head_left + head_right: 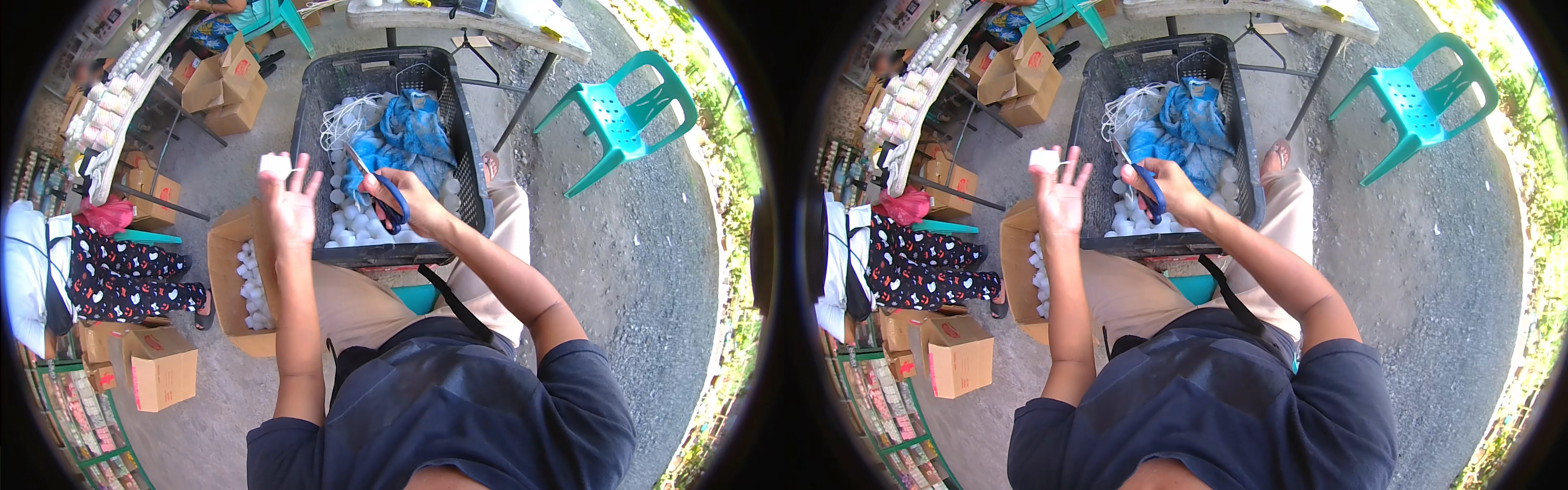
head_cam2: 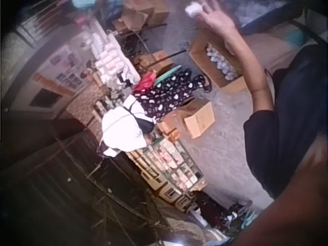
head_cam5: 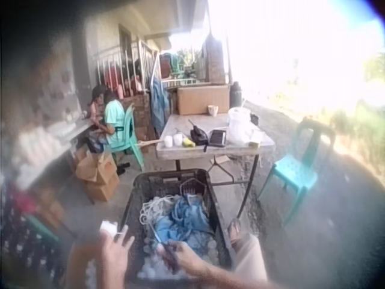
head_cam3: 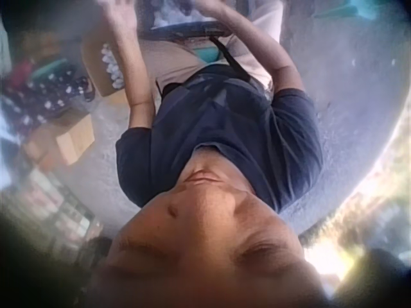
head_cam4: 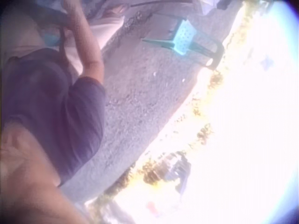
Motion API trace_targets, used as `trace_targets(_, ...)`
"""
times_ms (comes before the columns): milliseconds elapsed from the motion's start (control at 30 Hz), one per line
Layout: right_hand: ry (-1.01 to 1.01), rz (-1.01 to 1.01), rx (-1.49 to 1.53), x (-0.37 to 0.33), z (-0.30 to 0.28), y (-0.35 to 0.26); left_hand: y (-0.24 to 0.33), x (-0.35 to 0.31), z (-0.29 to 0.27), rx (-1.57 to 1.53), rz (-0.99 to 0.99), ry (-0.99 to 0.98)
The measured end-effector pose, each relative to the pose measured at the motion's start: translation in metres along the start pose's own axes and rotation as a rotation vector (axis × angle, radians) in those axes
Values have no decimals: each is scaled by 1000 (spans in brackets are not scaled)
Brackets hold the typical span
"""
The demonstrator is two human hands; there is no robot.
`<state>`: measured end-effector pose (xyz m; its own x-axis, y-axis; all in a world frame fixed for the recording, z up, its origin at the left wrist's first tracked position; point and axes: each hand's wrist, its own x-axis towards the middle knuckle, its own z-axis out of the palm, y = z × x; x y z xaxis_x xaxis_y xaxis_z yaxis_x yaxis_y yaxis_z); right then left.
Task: The person sits on the floor and repeatedly picks up white cylindrical objects from a basket. They use scissors to cut a string, tie it around the object, and wipe the object with a blue cloth. The person continues this process with multiple items.
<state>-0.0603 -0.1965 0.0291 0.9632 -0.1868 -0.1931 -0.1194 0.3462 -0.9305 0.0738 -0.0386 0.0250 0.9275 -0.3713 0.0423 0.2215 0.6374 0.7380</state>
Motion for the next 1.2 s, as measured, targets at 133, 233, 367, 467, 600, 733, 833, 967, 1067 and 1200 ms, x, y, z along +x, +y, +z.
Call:
trace_targets(133, -84, -130, -1154, 38, -43, 32, 44, 43, -120, 315, 382, 209)
trace_targets(233, -408, -28, -1454, 54, -45, 80, 56, 49, -284, 524, 166, 509)
trace_targets(367, -587, -269, -1611, 82, -53, 105, 41, -19, -430, 793, -239, 886)
trace_targets(467, -391, 26, -1480, 119, -55, 59, 26, -63, -464, 1024, -577, 959)
trace_targets(600, 58, -356, -1673, 148, -80, 68, 20, -48, -433, 1146, -499, 916)
trace_targets(733, -199, -178, -1994, 157, -88, 89, 39, 15, -303, 768, -81, 587)
trace_targets(833, 164, -290, -1473, 182, -94, 59, 58, 40, -153, 949, 83, 262)
trace_targets(967, 500, -429, -658, 219, -135, -51, 28, 53, -29, 1061, 15, -326)
trace_targets(1067, 405, -284, 321, 202, -127, -129, -13, 66, 0, 1449, -286, -730)
trace_targets(1200, 405, -315, 269, 180, -152, -91, -101, 91, -5, 1958, -467, -1051)
